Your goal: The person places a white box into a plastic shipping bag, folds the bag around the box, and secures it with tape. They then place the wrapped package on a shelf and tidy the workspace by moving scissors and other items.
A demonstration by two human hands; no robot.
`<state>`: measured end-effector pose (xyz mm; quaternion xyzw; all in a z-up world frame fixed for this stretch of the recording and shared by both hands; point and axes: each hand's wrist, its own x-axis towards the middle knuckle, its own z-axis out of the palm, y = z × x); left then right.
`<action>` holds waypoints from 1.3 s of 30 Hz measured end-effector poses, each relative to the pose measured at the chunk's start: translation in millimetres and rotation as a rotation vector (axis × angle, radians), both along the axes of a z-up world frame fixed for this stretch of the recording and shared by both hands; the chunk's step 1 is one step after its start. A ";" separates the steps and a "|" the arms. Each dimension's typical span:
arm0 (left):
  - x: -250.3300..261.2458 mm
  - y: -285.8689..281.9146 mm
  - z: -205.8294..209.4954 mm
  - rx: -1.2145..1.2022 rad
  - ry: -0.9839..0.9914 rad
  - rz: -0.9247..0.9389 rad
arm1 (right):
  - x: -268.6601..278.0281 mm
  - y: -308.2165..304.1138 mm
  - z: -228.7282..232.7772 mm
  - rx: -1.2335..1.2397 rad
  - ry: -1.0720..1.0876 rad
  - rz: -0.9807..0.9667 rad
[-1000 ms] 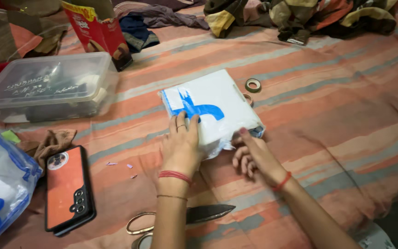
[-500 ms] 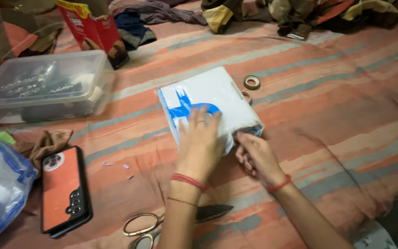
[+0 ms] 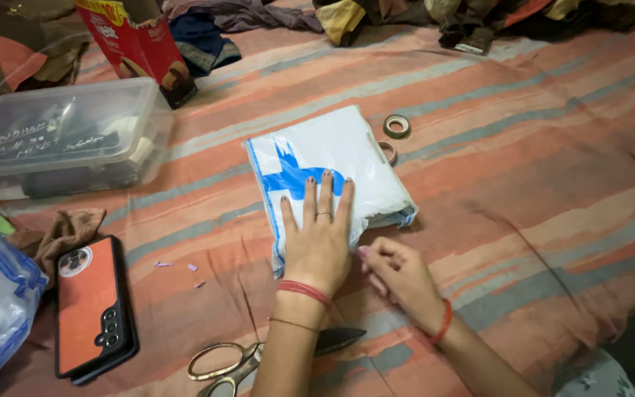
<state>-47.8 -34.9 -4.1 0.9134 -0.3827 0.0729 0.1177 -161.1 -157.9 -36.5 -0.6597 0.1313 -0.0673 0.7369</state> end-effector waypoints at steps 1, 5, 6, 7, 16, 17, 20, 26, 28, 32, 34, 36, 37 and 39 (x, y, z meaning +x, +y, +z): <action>-3.0 -1.3 -1.2 0.034 -0.101 0.043 | -4.5 -1.1 -1.3 0.026 -0.011 -0.104; -26.6 -19.5 6.5 0.047 -0.272 0.183 | -8.8 -20.1 -9.1 0.013 -0.241 -0.507; -32.0 -23.3 13.1 0.021 -0.257 0.211 | -2.8 -29.2 -12.5 -0.016 -0.347 -0.602; -37.5 -24.2 21.0 0.121 -0.226 0.198 | 5.8 -40.6 -16.3 -0.048 -0.373 -0.627; -3.2 100.4 91.4 -0.344 -0.011 0.142 | 34.9 -123.4 -22.0 -0.219 -0.286 0.036; 8.2 108.3 88.2 -0.211 0.106 0.257 | 31.3 -126.3 -17.6 -0.273 -0.251 0.102; 33.0 103.6 64.8 0.058 0.321 0.418 | 35.3 -122.8 -6.9 -0.473 -0.222 0.148; 48.3 77.3 26.8 0.114 0.386 0.282 | 31.6 -105.6 0.1 -0.876 -0.204 -0.017; 45.5 69.3 20.1 0.044 0.351 0.269 | 27.9 -103.3 0.3 -0.999 -0.216 -0.061; 42.6 62.0 19.6 -0.033 0.259 0.306 | 25.3 -96.2 5.5 -1.075 -0.331 -0.123; 42.3 59.7 22.3 -0.024 0.272 0.344 | 20.8 -89.4 10.0 -1.196 -0.421 -0.260; 42.8 53.3 24.3 -0.143 0.151 0.297 | 10.6 -80.1 15.0 -1.352 -0.567 -0.482; 42.7 50.1 25.1 -0.201 0.091 0.273 | 5.4 -75.5 18.2 -1.427 -0.492 -0.453; 41.1 42.0 23.7 -0.207 -0.075 0.188 | -3.7 -66.6 23.9 -1.570 -0.334 -0.391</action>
